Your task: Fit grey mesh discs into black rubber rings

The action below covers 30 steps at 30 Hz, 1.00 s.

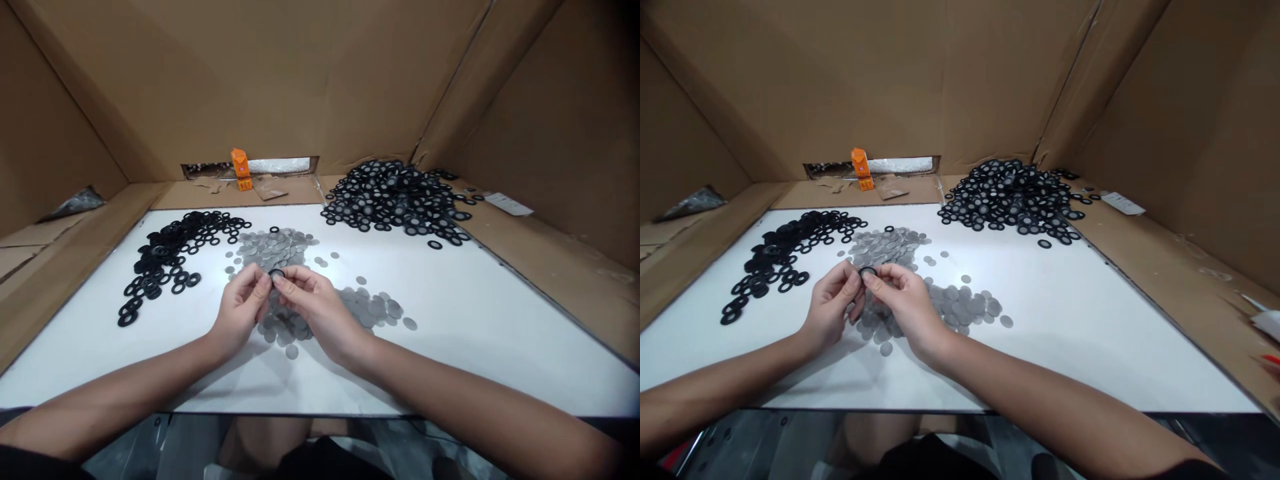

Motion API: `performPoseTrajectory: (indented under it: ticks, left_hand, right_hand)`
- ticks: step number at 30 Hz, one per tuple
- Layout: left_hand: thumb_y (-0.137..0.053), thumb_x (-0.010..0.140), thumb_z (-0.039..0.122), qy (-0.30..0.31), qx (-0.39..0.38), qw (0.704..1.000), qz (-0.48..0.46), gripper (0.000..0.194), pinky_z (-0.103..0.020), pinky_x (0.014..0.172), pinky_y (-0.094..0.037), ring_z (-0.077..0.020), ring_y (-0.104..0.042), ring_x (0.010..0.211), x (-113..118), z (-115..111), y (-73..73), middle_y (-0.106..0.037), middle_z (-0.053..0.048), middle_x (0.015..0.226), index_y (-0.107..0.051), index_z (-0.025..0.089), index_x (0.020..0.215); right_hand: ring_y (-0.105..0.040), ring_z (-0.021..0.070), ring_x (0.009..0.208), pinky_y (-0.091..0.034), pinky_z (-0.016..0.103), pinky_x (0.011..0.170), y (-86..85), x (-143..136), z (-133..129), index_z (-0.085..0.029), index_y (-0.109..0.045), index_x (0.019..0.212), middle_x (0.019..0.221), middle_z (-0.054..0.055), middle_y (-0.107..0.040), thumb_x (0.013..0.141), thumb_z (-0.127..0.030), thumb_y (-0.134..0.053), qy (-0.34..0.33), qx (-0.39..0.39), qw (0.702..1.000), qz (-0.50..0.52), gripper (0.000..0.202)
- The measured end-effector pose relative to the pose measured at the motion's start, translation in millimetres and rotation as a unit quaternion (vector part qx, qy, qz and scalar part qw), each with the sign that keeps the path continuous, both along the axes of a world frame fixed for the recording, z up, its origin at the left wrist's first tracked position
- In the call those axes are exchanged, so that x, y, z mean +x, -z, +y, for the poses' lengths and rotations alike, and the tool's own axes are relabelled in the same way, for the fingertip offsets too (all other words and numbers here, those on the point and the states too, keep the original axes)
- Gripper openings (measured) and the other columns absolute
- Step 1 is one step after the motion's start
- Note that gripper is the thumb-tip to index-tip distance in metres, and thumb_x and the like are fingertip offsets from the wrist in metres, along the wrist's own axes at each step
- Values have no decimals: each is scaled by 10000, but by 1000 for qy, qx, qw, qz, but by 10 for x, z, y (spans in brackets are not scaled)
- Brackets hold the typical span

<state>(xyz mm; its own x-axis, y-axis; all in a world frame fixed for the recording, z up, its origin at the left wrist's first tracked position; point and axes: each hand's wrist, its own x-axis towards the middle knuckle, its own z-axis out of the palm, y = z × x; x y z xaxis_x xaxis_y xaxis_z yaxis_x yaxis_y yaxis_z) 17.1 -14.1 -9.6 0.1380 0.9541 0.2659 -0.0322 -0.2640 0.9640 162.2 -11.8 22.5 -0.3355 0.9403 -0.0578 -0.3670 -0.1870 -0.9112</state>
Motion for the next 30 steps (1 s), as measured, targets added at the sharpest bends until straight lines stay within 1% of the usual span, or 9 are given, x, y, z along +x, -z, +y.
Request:
performPoseTrajectory:
  ticks: [3, 7, 10, 13, 16, 19, 26, 28, 30]
  left_hand:
    - [-530, 903, 454, 42, -6, 999, 34, 379, -229, 421, -297, -86, -405, 409, -53, 27, -19, -437, 49, 472, -418, 194, 652]
    - [-526, 897, 470, 54, -9, 997, 45, 345, -222, 428, -339, -94, -453, 464, -128, 118, -81, -468, 33, 563, -480, 185, 708]
    - [-551, 883, 475, 79, -20, 995, 52, 336, -199, 417, -334, -83, -461, 467, -144, 167, -102, -483, 40, 592, -452, 189, 735]
    - [-561, 877, 477, 96, -28, 995, 33, 356, -192, 404, -321, -79, -438, 432, -134, 179, -79, -469, 53, 539, -410, 197, 715]
    - [-567, 878, 460, 86, -26, 996, 3, 349, -194, 394, -303, -78, -418, 412, -119, 171, -42, -447, 62, 510, -402, 202, 712]
    - [-575, 879, 436, 63, -22, 998, 1, 334, -194, 400, -307, -77, -424, 422, -109, 157, -22, -453, 62, 522, -411, 199, 711]
    - [-554, 887, 443, -21, 15, 997, 75, 357, -218, 432, -319, -86, -432, 444, -91, 141, -35, -471, 47, 533, -432, 191, 667]
    - [-552, 890, 432, -30, 39, 994, 101, 365, -229, 454, -311, -92, -414, 460, -96, 144, -43, -458, 43, 520, -426, 192, 647]
    - [-534, 902, 421, -20, 51, 990, 129, 374, -239, 464, -290, -98, -392, 470, -107, 149, -59, -436, 42, 505, -406, 194, 634]
  right_hand:
    - [-555, 112, 663, -452, 259, 671, 8, 26, 32, -173, -633, 745, 724, -7, -596, 766, -361, -720, -16, 23, 1000, -6, 208]
    - [-562, 106, 606, -449, 243, 620, 20, 50, 65, -166, -646, 705, 645, -11, -607, 793, -351, -697, -35, 49, 997, -47, 211]
    - [-583, 120, 607, -453, 248, 599, 25, 49, 72, -170, -640, 704, 632, -5, -621, 809, -348, -674, -35, 60, 995, -70, 210]
    - [-579, 127, 612, -445, 255, 591, 25, 50, 92, -169, -639, 690, 643, 2, -624, 808, -346, -670, -17, 84, 990, -110, 214]
    - [-576, 129, 652, -437, 256, 608, 24, 68, 131, -161, -666, 710, 703, 16, -647, 784, -343, -694, 1, 111, 983, -146, 198]
    - [-558, 126, 646, -423, 253, 592, 26, 102, 165, -160, -681, 716, 707, 15, -643, 768, -350, -708, 3, 125, 978, -169, 199]
    - [-466, 103, 551, -332, 238, 490, 12, 154, 189, -156, -661, 675, 624, 1, -579, 758, -403, -701, -23, 141, 969, -204, 264]
    - [-445, 98, 539, -310, 237, 481, -4, 162, 196, -154, -664, 675, 605, -6, -561, 749, -404, -708, -29, 147, 965, -214, 265]
    - [-426, 94, 527, -295, 239, 482, -21, 171, 205, -155, -668, 669, 580, -13, -543, 751, -390, -706, -35, 159, 959, -233, 252]
